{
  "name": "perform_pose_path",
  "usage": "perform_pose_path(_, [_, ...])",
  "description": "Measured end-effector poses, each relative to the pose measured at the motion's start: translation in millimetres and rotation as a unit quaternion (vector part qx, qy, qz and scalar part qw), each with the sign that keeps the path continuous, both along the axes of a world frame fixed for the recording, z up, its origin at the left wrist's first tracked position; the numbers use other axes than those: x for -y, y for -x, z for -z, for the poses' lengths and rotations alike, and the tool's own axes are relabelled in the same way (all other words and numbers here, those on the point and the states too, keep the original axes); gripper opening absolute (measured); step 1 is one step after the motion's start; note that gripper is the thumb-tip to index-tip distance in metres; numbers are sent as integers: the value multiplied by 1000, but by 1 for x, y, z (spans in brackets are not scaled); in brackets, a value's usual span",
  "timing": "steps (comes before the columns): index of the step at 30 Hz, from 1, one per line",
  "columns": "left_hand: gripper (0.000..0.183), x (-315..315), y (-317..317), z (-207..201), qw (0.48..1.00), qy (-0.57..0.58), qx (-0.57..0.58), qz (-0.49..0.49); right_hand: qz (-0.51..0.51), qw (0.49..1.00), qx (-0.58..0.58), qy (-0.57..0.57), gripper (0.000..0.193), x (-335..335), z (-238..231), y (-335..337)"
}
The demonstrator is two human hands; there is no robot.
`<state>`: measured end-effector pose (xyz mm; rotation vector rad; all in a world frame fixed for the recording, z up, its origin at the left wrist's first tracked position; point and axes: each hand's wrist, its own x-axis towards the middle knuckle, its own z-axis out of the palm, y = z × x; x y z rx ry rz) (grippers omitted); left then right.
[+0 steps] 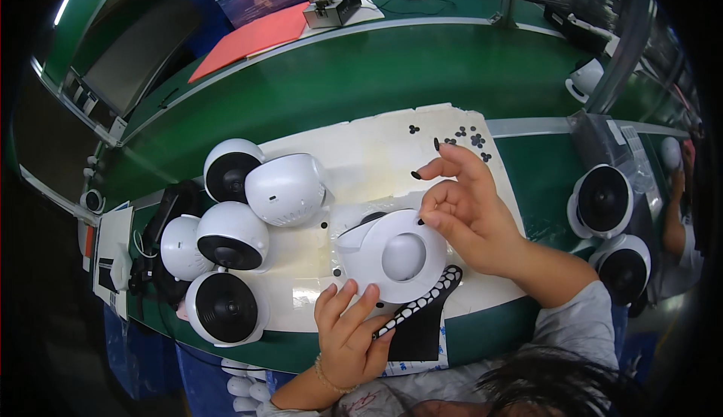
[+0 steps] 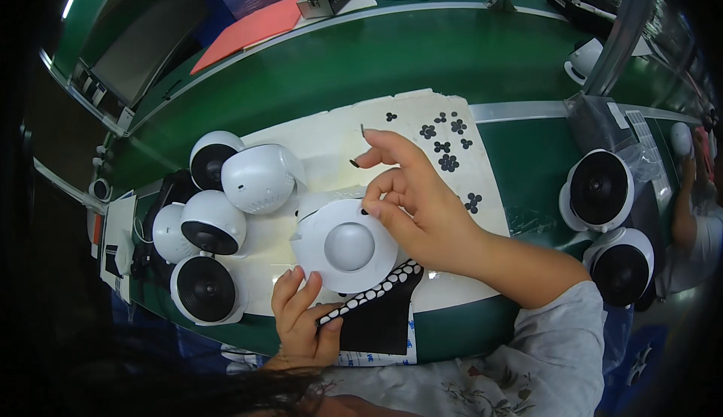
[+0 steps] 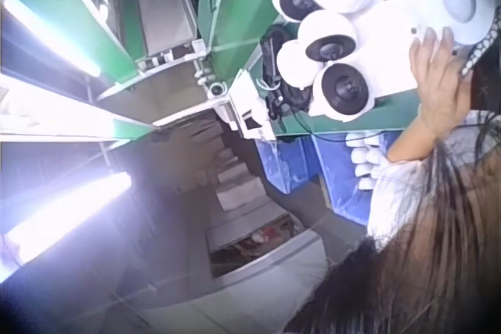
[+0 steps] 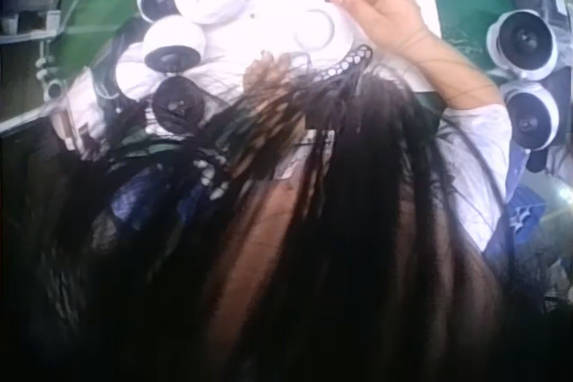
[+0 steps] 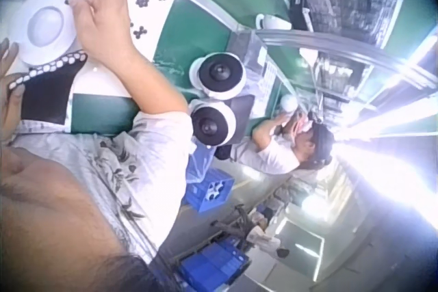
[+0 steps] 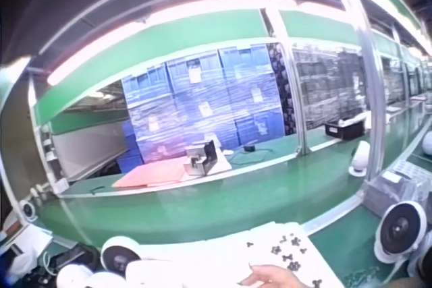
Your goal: The person is assembling white dome security cameras on a green workbench. They repeatedly pick up small black circular components from a sheet and place them into the holes on the bottom of the camera units. The person handles the cameras one by one, placing the components and then moving the finished units to the side.
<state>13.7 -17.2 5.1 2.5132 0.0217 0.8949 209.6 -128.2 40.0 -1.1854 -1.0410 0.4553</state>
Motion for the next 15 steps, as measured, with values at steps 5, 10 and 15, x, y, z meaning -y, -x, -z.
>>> perform_pose_path(5, [17,-1,1,4,1000,6,3,9,-2,1000,28,8,63,2,0,0])
perform_pose_path(10, [17,-1,3,4,1000,8,-3,8,5,998,70,-3,64,1,2,0])
perform_pose_path(15, [16,0,3,5,1000,4,-3,7,19,995,93,-14,63,0,5,-1])
